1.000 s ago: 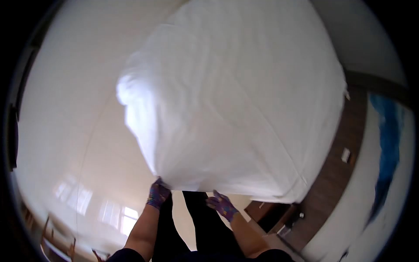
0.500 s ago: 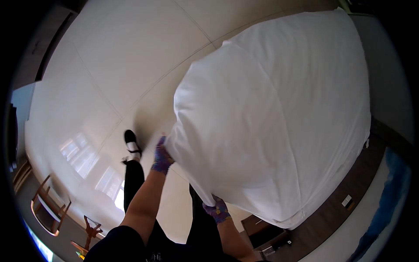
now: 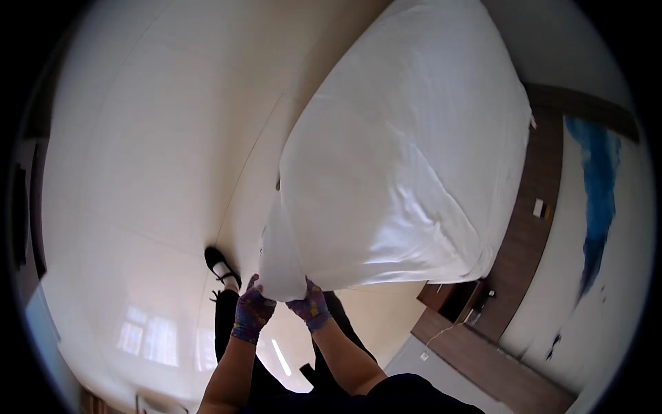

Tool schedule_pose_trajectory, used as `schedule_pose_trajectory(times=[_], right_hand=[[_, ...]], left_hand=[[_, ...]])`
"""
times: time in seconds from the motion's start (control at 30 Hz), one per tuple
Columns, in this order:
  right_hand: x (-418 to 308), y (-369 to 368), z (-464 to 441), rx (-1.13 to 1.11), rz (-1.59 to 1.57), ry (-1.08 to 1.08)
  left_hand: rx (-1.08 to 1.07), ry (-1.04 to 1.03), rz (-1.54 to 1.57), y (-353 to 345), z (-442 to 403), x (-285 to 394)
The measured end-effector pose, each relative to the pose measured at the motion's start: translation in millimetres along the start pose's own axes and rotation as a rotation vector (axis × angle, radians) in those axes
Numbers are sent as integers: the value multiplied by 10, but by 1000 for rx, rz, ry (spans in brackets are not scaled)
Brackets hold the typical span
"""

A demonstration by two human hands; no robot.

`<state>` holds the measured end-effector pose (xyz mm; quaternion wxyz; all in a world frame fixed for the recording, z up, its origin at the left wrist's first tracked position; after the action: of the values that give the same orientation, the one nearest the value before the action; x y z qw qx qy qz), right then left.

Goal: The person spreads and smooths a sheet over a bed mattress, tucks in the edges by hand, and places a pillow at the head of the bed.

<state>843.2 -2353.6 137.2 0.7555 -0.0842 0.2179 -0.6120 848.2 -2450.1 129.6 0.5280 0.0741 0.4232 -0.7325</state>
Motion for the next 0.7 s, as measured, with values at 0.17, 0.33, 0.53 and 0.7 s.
schedule_pose_trajectory(times=[0.17, 0.33, 0.53, 0.7], right_hand=[[56, 85, 341, 23, 41, 20], [59, -81, 560, -71, -206, -98], [-53, -288, 505, 94, -217, -38], [314, -383, 166, 52, -473, 166]], left_hand=[[345, 92, -449, 182, -438, 665], [511, 328, -1035, -460, -919, 359], [445, 379, -1244, -930, -863, 523], [598, 140, -1679, -1596, -270, 987]])
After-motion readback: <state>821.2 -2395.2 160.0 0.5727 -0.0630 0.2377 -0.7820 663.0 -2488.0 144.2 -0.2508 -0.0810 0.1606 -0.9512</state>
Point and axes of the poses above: each hand's wrist, its own z-axis away from the middle knuckle, its own y-axis out of the back of the hand, x = y × z, the point moved 9 cm from there along -z, towards the middle knuckle, and after that the axes turned 15 degrees about y, right-handed, at the moved point
